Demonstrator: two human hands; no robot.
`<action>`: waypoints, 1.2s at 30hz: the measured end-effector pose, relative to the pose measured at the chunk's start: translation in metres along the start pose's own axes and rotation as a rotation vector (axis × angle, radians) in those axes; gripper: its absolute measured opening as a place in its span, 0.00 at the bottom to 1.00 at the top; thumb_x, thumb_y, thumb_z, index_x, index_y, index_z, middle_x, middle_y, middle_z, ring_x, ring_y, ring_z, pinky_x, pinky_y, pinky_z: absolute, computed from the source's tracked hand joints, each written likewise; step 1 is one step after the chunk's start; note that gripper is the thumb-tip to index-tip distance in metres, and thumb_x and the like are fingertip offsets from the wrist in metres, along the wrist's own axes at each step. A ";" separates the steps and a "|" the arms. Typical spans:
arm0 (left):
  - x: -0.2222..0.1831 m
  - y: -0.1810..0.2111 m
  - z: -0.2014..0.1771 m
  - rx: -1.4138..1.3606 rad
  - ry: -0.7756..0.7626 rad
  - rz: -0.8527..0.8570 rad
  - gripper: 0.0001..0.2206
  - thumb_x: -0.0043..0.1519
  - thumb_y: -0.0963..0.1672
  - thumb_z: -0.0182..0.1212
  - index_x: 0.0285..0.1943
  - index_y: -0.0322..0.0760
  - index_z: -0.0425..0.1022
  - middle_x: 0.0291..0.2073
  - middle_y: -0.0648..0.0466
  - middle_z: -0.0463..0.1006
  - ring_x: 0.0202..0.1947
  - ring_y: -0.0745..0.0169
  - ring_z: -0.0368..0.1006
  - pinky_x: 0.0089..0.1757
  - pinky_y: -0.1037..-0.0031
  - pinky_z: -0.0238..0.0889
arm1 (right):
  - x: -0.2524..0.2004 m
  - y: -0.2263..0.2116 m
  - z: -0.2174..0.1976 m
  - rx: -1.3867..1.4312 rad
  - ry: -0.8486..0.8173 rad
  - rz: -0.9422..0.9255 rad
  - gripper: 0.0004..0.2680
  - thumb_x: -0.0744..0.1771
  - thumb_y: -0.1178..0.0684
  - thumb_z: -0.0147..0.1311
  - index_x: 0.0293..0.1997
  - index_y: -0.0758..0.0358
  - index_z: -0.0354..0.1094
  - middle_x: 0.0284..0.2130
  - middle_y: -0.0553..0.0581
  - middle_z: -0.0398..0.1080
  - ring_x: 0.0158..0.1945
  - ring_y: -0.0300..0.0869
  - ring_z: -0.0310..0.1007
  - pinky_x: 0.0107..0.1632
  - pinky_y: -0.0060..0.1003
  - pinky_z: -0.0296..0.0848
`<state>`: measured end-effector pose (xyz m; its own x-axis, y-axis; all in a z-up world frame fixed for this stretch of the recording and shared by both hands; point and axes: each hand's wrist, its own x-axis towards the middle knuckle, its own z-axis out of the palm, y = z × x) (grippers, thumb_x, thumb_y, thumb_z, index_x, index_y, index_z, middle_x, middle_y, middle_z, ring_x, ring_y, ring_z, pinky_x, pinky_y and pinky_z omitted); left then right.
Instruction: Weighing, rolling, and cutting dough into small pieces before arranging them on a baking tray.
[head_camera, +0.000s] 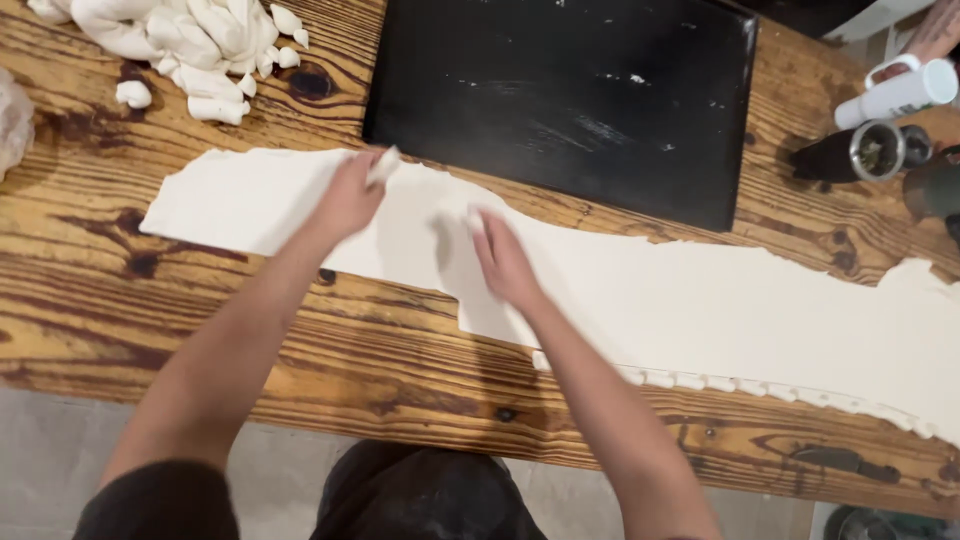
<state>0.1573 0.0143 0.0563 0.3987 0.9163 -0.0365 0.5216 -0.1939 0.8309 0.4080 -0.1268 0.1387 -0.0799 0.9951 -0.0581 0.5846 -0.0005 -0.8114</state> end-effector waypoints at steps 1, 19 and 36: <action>0.024 -0.006 -0.007 -0.002 -0.014 -0.001 0.21 0.62 0.37 0.58 0.66 0.24 0.68 0.55 0.30 0.74 0.59 0.24 0.67 0.60 0.45 0.58 | 0.030 0.011 0.004 0.002 0.004 0.014 0.15 0.73 0.56 0.40 0.66 0.76 0.58 0.56 0.81 0.66 0.63 0.72 0.63 0.66 0.61 0.61; 0.119 -0.100 0.014 0.488 -0.064 0.410 0.06 0.60 0.51 0.70 0.42 0.55 0.81 0.34 0.66 0.79 0.47 0.68 0.75 0.68 0.63 0.47 | 0.170 0.045 0.019 -0.519 -0.017 0.063 0.08 0.68 0.41 0.59 0.52 0.32 0.74 0.42 0.35 0.71 0.61 0.34 0.62 0.69 0.58 0.47; -0.231 0.148 0.219 0.323 -0.299 0.630 0.30 0.62 0.47 0.54 0.76 0.39 0.60 0.69 0.46 0.66 0.72 0.48 0.58 0.68 0.53 0.48 | -0.316 0.085 0.006 -0.633 0.328 0.201 0.17 0.69 0.44 0.51 0.66 0.50 0.65 0.60 0.52 0.68 0.65 0.46 0.65 0.61 0.48 0.63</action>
<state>0.3076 -0.3023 0.0666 0.8570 0.4737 0.2032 0.3041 -0.7829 0.5427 0.4780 -0.4423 0.0846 0.2655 0.9602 0.0872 0.9241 -0.2276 -0.3069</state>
